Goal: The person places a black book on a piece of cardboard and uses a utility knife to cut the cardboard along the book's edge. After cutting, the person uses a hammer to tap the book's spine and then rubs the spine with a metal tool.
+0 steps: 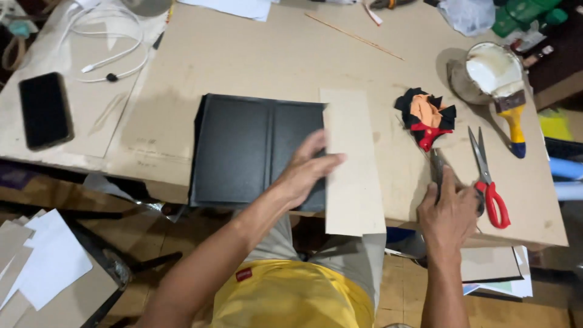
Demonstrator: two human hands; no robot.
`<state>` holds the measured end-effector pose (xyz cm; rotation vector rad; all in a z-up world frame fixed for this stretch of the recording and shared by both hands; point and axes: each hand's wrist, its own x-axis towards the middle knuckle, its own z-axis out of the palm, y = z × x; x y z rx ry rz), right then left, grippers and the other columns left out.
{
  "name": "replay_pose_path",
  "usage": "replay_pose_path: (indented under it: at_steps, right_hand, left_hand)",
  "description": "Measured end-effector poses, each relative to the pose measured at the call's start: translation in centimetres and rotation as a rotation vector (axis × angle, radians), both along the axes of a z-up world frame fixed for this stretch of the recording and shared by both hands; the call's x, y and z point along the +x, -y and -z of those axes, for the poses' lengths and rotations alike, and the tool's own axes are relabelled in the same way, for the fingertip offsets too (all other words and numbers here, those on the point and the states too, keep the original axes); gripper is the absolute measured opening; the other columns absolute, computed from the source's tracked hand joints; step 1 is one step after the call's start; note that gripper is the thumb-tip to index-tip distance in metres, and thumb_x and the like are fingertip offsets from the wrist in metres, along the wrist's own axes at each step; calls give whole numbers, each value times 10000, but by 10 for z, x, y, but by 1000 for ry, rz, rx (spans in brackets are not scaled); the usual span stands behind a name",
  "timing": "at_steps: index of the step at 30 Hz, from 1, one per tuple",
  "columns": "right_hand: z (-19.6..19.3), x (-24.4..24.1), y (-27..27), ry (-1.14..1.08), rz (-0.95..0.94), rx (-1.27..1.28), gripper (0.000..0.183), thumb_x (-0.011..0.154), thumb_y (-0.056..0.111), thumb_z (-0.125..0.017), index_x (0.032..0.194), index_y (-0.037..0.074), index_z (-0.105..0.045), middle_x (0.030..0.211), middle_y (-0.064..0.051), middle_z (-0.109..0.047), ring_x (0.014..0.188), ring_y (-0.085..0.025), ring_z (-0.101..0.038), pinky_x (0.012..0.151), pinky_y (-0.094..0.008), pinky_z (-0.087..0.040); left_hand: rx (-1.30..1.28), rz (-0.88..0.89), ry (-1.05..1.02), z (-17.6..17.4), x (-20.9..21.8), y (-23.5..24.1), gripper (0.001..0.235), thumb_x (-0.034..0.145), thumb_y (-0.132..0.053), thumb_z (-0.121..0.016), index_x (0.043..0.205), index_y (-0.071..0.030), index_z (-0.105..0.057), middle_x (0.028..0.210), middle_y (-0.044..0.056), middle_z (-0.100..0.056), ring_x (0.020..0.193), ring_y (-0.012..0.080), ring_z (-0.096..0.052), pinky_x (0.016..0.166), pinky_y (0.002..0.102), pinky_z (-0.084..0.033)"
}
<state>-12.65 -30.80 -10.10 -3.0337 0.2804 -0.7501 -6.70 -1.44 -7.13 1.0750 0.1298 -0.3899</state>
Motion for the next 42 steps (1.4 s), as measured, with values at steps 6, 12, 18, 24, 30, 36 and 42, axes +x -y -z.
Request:
replay_pose_path:
  at_steps: [6,12,18,24,30,36,42]
  right_hand:
    - [-66,-51,-94,-125,-394,542,192,890,249,-645,1015,103,-648,893,-51,-659,809,-246,-624,732,-405,-475]
    - [16,-82,-100,-186,-456,112,608,884,599,-617,1397,279,-556,1500,-107,-530,1317,-289,-520,1024,-542,-415]
    - [20,-56,-48,172,-479,3,538,966,-122,-626,1473,46,-568,1346,-205,-683,1201,-332,-658,994,-432,-578]
    - [24,-32,-39,311,-438,-39,314,1010,122,-688,1318,123,-747,1176,-76,-729,1036,-288,-714,873,-403,-570]
    - [1,16,-47,-33,-407,-26,349,1045,185,-614,1390,150,-656,1382,-92,-650,1157,-348,-618,850,-472,-508]
    - [-28,40,-26,-235,-315,641,357,929,187,-677,1278,121,-705,1309,-80,-707,1202,-197,-664,1047,-291,-484]
    - [-50,116,55,326,-10,422,275,1039,94,-582,1282,19,-687,1181,-183,-661,1058,-296,-628,882,-422,-541]
  left_hand:
    - [69,193,124,-29,-7,3,830,825,-178,-670,1578,-118,-327,1563,196,-474,1266,278,-589,932,392,-570]
    - [1092,486,707,-34,-46,-61,939,845,-519,-726,1592,-170,-278,1652,134,-321,1515,359,-259,1159,661,-251]
    - [1351,216,1172,54,-82,-111,522,997,-182,-624,1493,-70,-506,1519,162,-538,1408,373,-497,1192,517,-340]
    - [1457,57,1357,60,-97,-150,439,939,-145,-616,1372,-200,-664,1297,41,-710,1255,265,-634,1133,563,-408]
    - [1588,-132,1308,39,-112,-202,249,957,-120,-717,1205,-122,-694,1296,53,-730,1248,221,-667,1140,453,-413]
    - [1592,-551,895,38,-110,-207,668,891,-266,-873,1340,155,-613,1313,320,-659,1206,476,-634,1082,521,-507]
    - [1438,-433,412,42,-101,-210,564,995,-266,-771,1494,-17,-685,1004,86,-731,953,241,-702,923,415,-522]
